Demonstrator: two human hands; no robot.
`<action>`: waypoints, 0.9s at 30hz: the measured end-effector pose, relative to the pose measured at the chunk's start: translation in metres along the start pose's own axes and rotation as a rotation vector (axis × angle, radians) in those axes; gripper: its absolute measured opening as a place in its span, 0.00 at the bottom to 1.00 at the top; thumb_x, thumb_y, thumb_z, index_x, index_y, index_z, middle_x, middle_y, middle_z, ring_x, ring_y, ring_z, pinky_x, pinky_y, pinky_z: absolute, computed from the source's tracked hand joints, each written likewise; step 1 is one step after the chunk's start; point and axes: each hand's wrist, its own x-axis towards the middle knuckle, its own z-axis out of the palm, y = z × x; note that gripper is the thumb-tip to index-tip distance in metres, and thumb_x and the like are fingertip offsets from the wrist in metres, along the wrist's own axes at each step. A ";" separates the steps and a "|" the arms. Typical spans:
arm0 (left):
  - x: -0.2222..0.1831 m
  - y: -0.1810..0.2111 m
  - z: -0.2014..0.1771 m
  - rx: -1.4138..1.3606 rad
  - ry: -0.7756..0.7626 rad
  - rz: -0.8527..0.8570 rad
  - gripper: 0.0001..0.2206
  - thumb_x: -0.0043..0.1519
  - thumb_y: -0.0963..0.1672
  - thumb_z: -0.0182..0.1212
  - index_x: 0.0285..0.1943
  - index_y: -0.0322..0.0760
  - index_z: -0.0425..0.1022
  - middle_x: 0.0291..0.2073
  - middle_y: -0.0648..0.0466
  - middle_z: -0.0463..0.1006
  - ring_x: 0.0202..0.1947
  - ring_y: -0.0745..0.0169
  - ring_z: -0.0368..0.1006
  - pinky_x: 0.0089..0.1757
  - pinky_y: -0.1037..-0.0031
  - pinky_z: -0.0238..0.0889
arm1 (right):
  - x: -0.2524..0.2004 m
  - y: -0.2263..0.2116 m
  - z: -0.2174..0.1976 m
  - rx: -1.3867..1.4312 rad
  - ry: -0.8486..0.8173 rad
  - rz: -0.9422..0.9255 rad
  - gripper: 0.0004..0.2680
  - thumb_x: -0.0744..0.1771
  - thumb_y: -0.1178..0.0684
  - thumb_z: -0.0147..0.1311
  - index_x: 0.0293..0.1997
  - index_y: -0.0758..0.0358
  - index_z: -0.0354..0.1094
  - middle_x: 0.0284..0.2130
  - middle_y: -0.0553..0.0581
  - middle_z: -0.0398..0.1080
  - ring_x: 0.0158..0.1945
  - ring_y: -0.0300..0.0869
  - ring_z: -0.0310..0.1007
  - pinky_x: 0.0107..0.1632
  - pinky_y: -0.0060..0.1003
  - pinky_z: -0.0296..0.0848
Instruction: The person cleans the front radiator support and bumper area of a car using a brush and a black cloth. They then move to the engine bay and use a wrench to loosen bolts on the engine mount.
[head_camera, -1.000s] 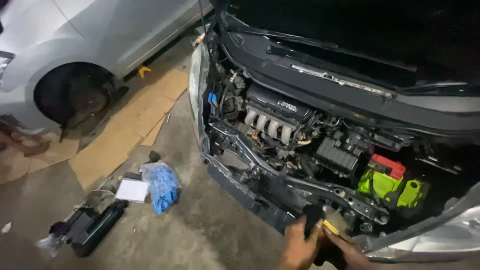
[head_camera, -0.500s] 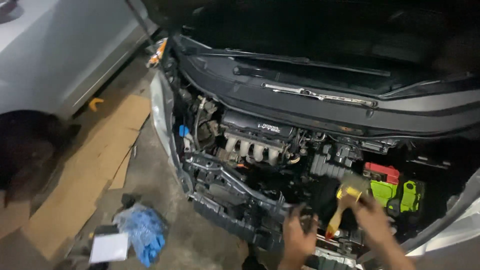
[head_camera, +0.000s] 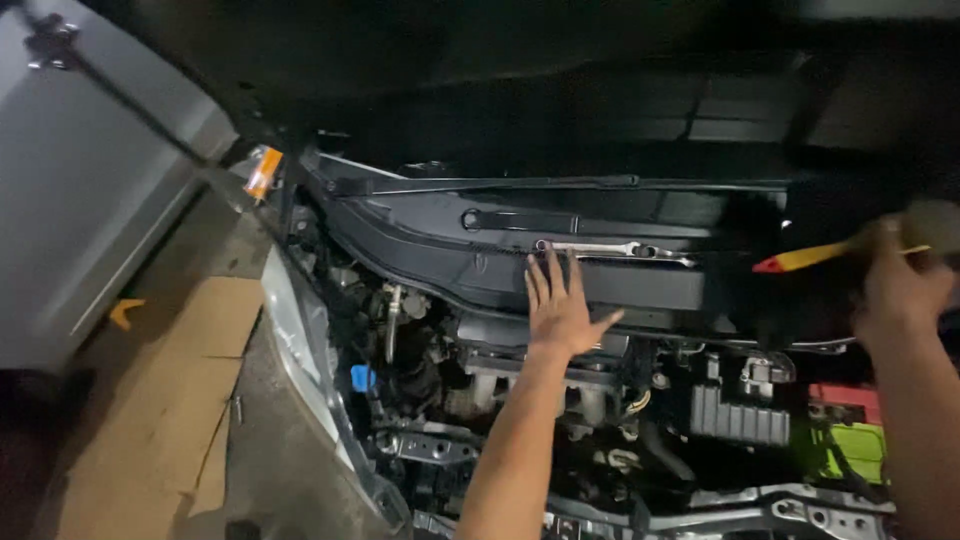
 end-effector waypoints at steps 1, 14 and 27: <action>0.010 -0.002 0.008 -0.003 -0.012 0.008 0.54 0.60 0.66 0.46 0.81 0.37 0.17 0.76 0.36 0.08 0.76 0.26 0.08 0.70 0.48 0.10 | 0.024 0.025 0.008 -0.010 0.010 0.004 0.21 0.69 0.25 0.65 0.59 0.43 0.65 0.49 0.45 0.78 0.49 0.37 0.83 0.43 0.37 0.83; 0.037 -0.008 0.022 -0.156 -0.027 -0.020 0.50 0.61 0.66 0.43 0.83 0.44 0.21 0.79 0.44 0.13 0.74 0.20 0.06 0.66 0.33 0.09 | -0.065 -0.041 0.025 -1.473 0.012 -1.069 0.21 0.63 0.46 0.58 0.64 0.42 0.65 0.57 0.64 0.63 0.61 0.55 0.64 0.53 0.48 0.73; 0.036 -0.007 0.017 -0.169 -0.085 -0.045 0.50 0.62 0.66 0.43 0.83 0.44 0.19 0.78 0.46 0.09 0.73 0.23 0.02 0.66 0.34 0.07 | 0.046 0.019 0.052 -1.150 -0.187 -0.705 0.11 0.61 0.50 0.59 0.41 0.63 0.82 0.36 0.74 0.77 0.46 0.63 0.75 0.47 0.50 0.75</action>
